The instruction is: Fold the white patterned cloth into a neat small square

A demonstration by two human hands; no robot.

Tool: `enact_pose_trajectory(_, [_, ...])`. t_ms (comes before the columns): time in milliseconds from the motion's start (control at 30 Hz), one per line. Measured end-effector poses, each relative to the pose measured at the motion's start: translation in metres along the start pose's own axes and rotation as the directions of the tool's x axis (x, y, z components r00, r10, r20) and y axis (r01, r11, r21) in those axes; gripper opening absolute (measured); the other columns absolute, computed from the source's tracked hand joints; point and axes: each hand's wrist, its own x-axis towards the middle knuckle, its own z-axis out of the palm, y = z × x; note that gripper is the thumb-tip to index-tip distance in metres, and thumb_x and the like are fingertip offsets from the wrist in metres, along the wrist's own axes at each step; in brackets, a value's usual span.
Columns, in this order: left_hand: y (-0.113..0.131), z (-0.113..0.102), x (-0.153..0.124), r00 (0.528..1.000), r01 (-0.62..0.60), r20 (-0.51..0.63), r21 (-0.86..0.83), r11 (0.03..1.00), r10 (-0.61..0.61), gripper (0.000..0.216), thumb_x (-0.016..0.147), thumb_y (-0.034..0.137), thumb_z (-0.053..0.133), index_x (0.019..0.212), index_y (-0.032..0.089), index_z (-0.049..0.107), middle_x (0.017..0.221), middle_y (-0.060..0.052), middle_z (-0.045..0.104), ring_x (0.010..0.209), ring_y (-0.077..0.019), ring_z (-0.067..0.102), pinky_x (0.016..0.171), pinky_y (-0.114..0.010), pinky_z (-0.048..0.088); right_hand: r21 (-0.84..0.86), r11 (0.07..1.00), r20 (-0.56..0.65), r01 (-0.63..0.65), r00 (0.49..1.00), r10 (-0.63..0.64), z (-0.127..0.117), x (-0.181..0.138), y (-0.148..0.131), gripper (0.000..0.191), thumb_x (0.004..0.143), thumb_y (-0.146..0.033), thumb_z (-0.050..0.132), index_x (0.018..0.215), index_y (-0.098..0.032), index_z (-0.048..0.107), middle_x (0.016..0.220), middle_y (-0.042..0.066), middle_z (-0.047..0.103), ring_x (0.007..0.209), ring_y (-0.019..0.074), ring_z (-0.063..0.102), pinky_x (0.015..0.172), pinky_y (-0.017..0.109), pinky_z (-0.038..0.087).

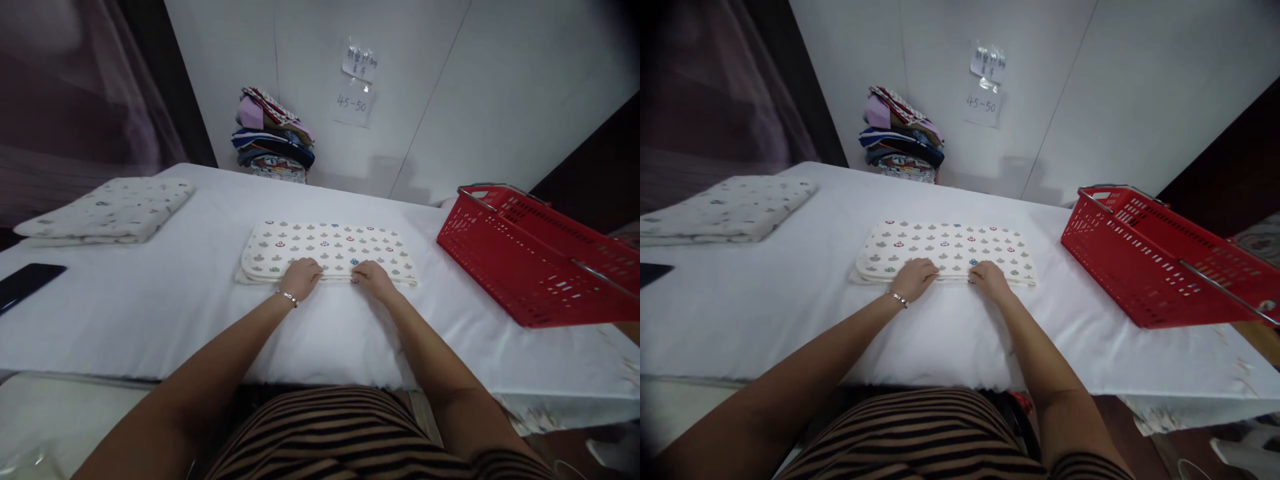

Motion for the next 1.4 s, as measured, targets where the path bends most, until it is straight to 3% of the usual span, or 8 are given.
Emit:
enact_pose_trajectory(167, [0.001,0.009,0.012,0.996,-0.037,0.088,0.033,0.999,0.034,0.02,0.087,0.024,0.046,0.085,0.021,0.065,0.09,-0.004,0.062,0.088,-0.0178,0.054,0.077,-0.031,0.041,-0.051,0.999,-0.047,-0.007,0.999,0.005,0.008,-0.001,-0.001,0.012,0.08,-0.02,0.057,0.075,-0.023,0.068,0.089,0.003,0.065,0.086,0.0181,0.053,0.077,0.029,0.041])
enact_pose_trajectory(500, [0.002,0.002,0.016,0.971,-0.174,0.205,0.246,0.954,0.124,0.024,0.089,0.023,0.039,0.089,0.019,0.063,0.089,-0.005,0.062,0.083,-0.0175,0.055,0.069,-0.03,0.037,-0.124,0.988,-0.068,0.09,0.993,-0.099,0.014,-0.006,0.004,0.018,0.085,-0.019,0.051,0.089,-0.021,0.068,0.093,0.006,0.064,0.089,0.0195,0.052,0.08,0.032,0.041])
enact_pose_trajectory(700, [0.004,0.007,0.015,0.97,-0.219,0.175,0.321,0.922,0.169,0.022,0.087,0.016,0.041,0.102,0.019,0.058,0.093,-0.005,0.062,0.086,-0.0179,0.054,0.072,-0.03,0.036,-0.141,0.984,-0.064,0.105,0.991,-0.115,0.016,-0.007,0.004,0.018,0.085,-0.017,0.051,0.092,-0.019,0.067,0.095,0.007,0.064,0.09,0.0199,0.052,0.082,0.032,0.042])
enact_pose_trajectory(867, [0.004,0.012,0.019,0.953,-0.279,0.214,0.353,0.893,0.213,0.019,0.085,0.012,0.043,0.095,0.017,0.059,0.091,-0.006,0.061,0.085,-0.0186,0.054,0.07,-0.032,0.036,-0.177,0.98,-0.079,0.096,0.991,-0.112,0.019,-0.006,0.003,0.018,0.086,-0.019,0.05,0.093,-0.02,0.067,0.096,0.008,0.064,0.091,0.0211,0.051,0.081,0.033,0.041])
enact_pose_trajectory(1100, [0.007,0.013,0.019,0.976,-0.208,0.142,0.371,0.905,0.167,0.016,0.083,0.012,0.045,0.091,0.015,0.059,0.088,-0.006,0.061,0.084,-0.0191,0.054,0.07,-0.032,0.036,-0.223,0.972,-0.142,0.069,0.985,-0.103,0.019,-0.01,0.001,0.022,0.087,-0.014,0.043,0.093,-0.018,0.064,0.095,0.008,0.062,0.09,0.0207,0.05,0.079,0.032,0.038])
enact_pose_trajectory(1400, [0.006,0.023,0.006,0.973,-0.228,0.122,0.339,0.913,0.198,0.018,0.084,0.011,0.043,0.09,0.017,0.059,0.088,-0.007,0.059,0.086,-0.0196,0.052,0.072,-0.033,0.038,-0.238,0.966,-0.066,0.099,0.991,-0.118,0.02,-0.015,0.0,0.021,0.088,-0.019,0.044,0.092,-0.019,0.064,0.096,0.008,0.062,0.091,0.0208,0.05,0.08,0.033,0.039])
